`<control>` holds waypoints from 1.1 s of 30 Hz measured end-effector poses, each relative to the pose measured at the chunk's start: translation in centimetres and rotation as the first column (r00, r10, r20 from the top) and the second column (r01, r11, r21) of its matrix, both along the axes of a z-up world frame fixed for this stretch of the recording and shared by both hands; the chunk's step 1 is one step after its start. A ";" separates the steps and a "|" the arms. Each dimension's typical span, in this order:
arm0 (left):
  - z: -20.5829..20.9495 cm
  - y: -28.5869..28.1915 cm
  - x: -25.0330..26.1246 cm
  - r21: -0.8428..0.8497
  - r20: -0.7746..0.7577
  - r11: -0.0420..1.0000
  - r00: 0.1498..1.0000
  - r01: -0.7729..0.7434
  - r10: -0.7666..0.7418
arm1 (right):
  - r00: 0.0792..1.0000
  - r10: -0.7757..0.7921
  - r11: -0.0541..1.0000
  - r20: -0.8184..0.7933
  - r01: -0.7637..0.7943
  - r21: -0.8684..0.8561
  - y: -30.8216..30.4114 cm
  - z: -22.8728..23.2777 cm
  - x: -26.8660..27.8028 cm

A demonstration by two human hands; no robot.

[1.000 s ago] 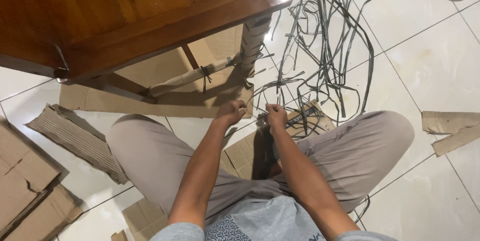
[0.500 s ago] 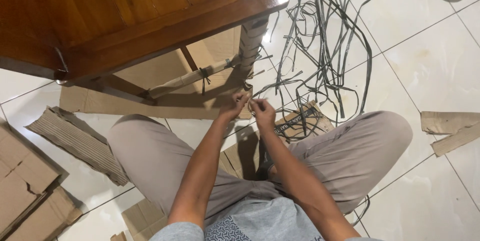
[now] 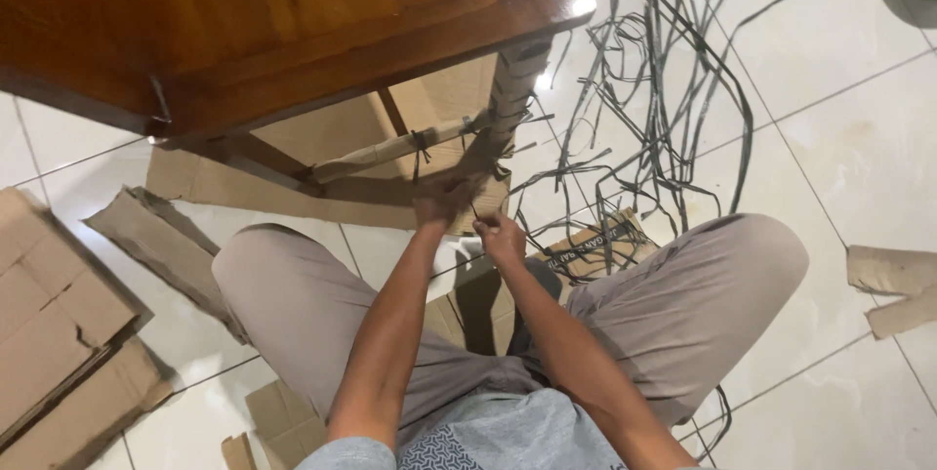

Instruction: Wrapping wooden chair legs with protective cardboard and plastic ties.

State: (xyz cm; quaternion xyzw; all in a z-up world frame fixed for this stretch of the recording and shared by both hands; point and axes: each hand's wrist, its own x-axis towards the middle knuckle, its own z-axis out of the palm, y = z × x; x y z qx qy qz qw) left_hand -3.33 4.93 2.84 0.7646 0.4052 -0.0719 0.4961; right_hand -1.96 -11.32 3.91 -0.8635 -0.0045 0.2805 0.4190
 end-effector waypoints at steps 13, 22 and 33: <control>0.2 3.5 -4.9 0.243 0.209 0.967 0.978 -0.075 0.024 | 0.998 -0.067 0.951 -0.001 0.064 0.302 6.5 2.1 -2.7; 4.0 7.6 -6.6 0.727 0.264 0.683 0.945 -0.063 -0.194 | 0.981 0.090 0.985 -0.174 -0.063 0.158 7.9 0.0 -4.5; -2.0 13.4 -4.1 0.799 0.391 0.597 0.822 -0.079 -0.414 | 0.841 0.163 0.920 -0.516 0.059 0.388 11.0 0.1 -4.1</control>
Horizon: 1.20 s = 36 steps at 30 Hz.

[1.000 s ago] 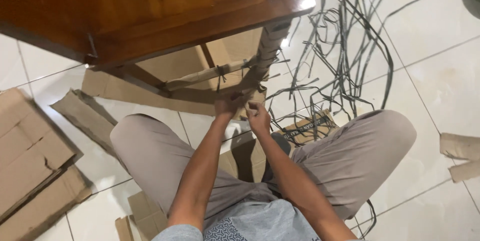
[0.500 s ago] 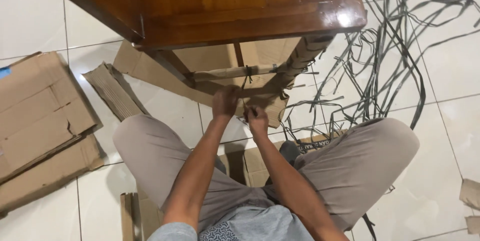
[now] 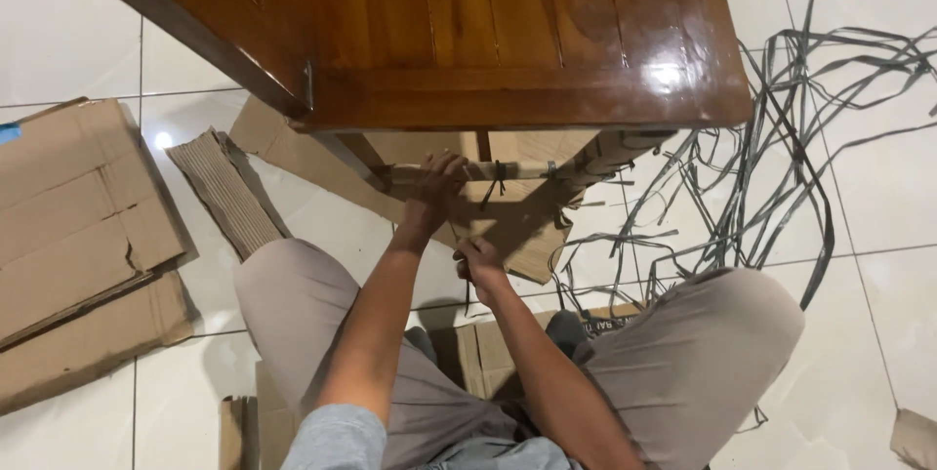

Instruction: Wrapping wooden chair legs with protective cardboard and plastic ties.

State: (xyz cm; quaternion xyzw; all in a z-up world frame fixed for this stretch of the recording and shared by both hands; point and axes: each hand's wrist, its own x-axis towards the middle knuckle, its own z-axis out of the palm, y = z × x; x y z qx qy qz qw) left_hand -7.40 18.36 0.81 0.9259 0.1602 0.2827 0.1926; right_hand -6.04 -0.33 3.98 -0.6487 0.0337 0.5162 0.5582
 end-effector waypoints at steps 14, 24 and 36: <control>2.2 2.0 1.2 -0.315 -0.025 0.947 0.997 0.062 -0.073 | 0.920 -0.381 0.925 -0.090 0.380 -0.020 6.4 -0.6 4.9; -1.5 2.5 3.2 -0.366 -0.121 0.919 0.987 -0.146 0.109 | 0.844 -0.494 0.866 -0.209 0.500 -0.023 9.0 -0.7 6.0; 2.3 1.8 4.9 -0.379 -0.471 0.868 0.874 -0.322 0.118 | 0.745 -0.324 0.839 -0.583 0.511 0.186 8.2 0.2 7.6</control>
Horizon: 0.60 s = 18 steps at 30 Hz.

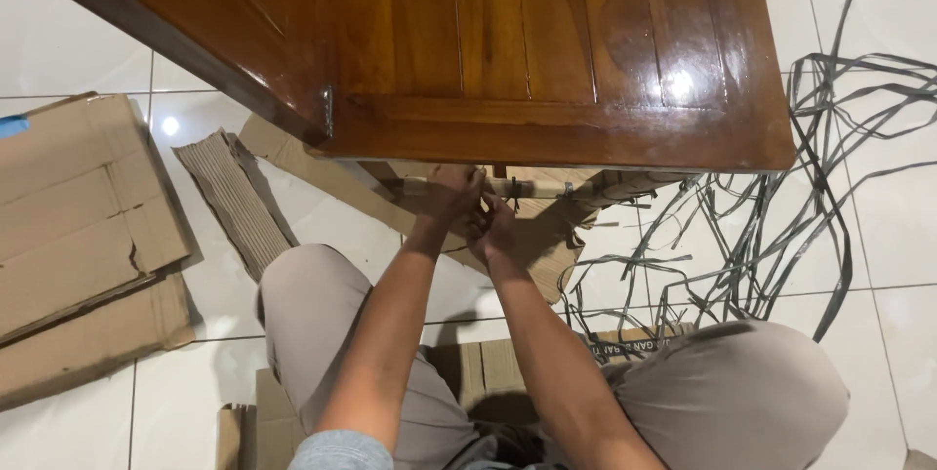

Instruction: Wrapping wooden chair legs with protective cardboard and plastic ties.

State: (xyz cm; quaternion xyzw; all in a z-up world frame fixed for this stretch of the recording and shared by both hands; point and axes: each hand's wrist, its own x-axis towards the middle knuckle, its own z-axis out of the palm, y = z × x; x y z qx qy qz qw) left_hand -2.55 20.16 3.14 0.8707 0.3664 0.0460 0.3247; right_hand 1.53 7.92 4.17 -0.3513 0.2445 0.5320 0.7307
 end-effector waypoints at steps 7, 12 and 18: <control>0.2 -0.3 -0.4 -0.043 0.194 0.996 0.977 -0.080 0.087 | 0.997 0.062 0.994 0.050 -0.057 -0.091 -0.2 -0.3 -0.4; 0.2 -0.8 -1.0 -0.030 0.310 0.990 0.940 -0.136 0.139 | 0.941 0.134 0.938 0.310 -0.020 -0.345 -1.4 6.2 -4.0; -4.5 0.1 -0.7 0.063 0.440 0.992 0.895 -0.113 0.075 | 0.541 0.190 0.903 0.819 0.232 -0.362 -2.8 -0.2 -5.1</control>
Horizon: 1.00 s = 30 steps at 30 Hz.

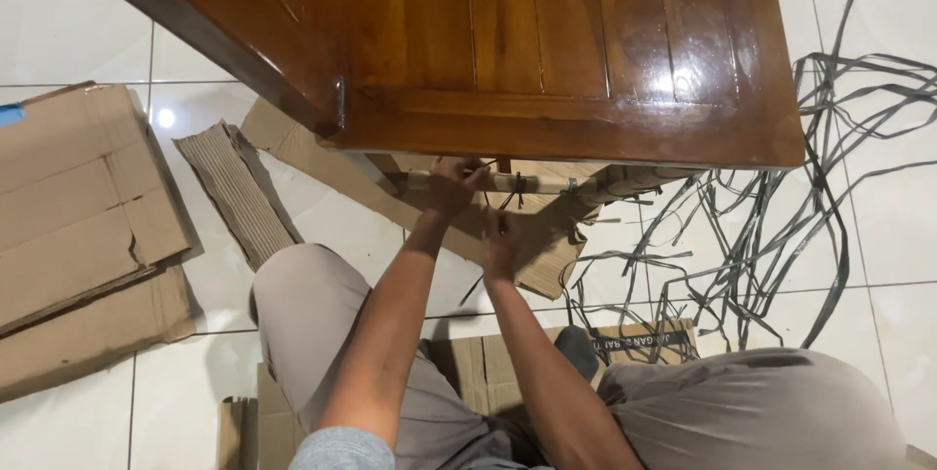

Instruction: Wrapping wooden chair legs with protective cardboard and plastic ties.

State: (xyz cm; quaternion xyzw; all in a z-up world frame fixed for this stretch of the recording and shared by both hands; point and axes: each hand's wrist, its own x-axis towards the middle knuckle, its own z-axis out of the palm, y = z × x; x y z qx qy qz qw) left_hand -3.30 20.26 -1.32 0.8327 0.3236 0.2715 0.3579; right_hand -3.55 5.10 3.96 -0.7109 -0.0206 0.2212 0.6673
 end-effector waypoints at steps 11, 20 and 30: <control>0.1 0.3 -0.5 -0.045 -0.065 0.996 0.995 0.074 -0.077 | 0.921 0.359 0.809 0.150 -0.227 -0.542 4.5 -3.1 13.0; 1.5 0.5 -1.0 0.007 -0.128 0.980 0.973 0.197 -0.194 | 0.886 0.441 0.867 0.145 -0.378 -0.325 5.0 0.9 12.4; 5.2 -0.2 -0.1 -0.265 -0.590 0.959 0.769 0.103 -0.246 | 0.976 0.217 0.957 0.000 -0.213 -0.197 3.5 4.2 7.4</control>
